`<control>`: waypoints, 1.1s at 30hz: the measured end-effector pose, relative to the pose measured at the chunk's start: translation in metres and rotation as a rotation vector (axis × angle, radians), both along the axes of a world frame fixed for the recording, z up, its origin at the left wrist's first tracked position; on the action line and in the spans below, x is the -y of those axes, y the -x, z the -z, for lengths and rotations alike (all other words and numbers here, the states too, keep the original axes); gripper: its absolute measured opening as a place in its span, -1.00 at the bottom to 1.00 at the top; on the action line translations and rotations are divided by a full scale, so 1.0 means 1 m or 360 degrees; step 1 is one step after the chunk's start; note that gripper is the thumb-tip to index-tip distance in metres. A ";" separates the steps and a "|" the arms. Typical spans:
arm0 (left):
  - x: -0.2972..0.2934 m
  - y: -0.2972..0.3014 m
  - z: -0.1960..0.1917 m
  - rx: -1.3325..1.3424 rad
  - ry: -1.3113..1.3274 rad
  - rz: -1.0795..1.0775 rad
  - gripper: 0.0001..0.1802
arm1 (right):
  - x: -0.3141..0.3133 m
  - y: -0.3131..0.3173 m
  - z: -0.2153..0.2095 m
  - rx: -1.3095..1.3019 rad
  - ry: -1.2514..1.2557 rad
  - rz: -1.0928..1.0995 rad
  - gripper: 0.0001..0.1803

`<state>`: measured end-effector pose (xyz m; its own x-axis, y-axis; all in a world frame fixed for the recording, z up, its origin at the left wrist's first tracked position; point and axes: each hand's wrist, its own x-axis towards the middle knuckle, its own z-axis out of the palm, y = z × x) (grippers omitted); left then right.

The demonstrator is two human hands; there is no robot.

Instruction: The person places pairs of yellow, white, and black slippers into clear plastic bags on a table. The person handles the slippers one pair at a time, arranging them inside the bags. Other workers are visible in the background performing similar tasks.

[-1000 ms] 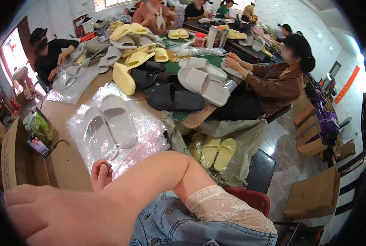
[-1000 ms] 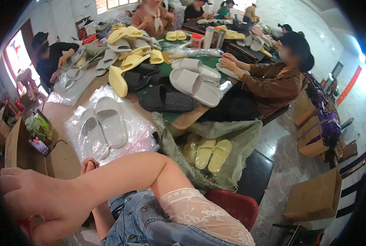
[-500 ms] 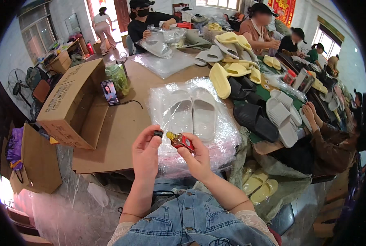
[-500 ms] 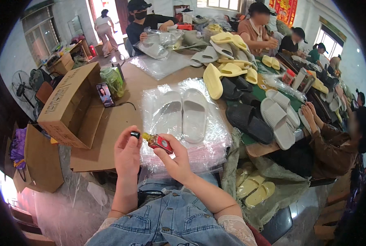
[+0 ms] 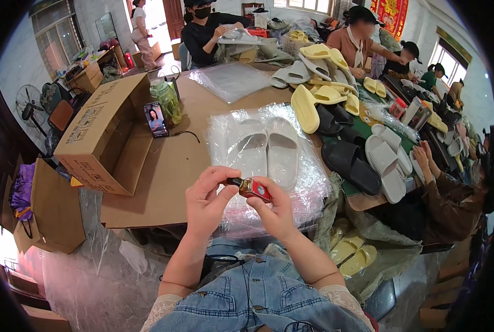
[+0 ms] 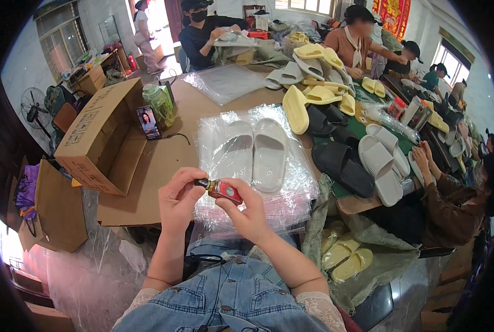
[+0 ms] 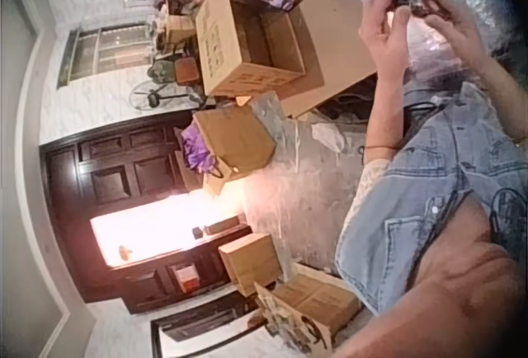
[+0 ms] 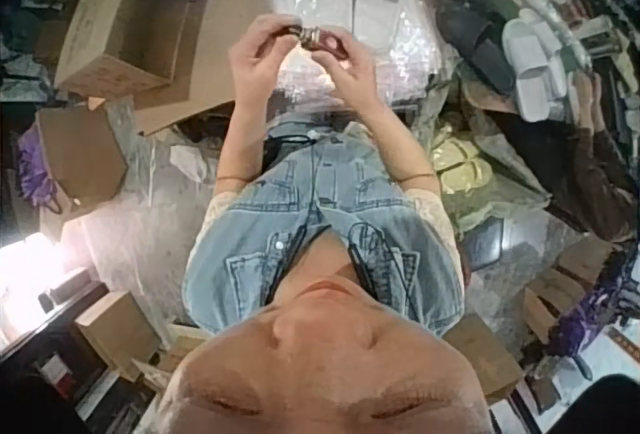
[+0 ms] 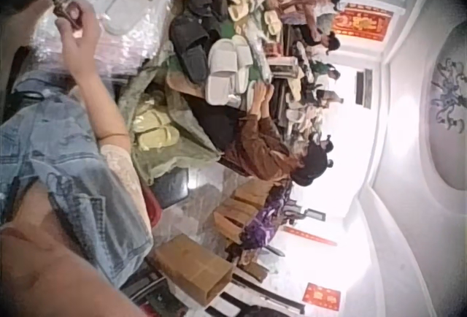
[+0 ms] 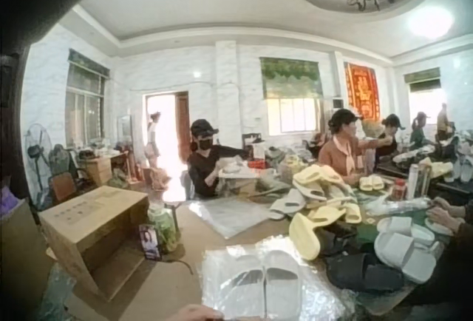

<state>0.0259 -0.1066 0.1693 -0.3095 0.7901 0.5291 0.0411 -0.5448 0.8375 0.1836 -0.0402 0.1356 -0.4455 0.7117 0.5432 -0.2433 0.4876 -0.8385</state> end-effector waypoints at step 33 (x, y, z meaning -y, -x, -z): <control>-0.020 0.001 0.021 0.0377 0.0285 0.0261 -0.78 | -0.001 0.004 0.022 -0.0474 0.1378 -0.0924 -0.61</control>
<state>0.0249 -0.0864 0.1483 -0.2686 0.9133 0.3062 -0.2420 -0.3716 0.8963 0.1801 -0.0396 0.1135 -0.7713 0.6286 0.0999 -0.4969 -0.4967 -0.7116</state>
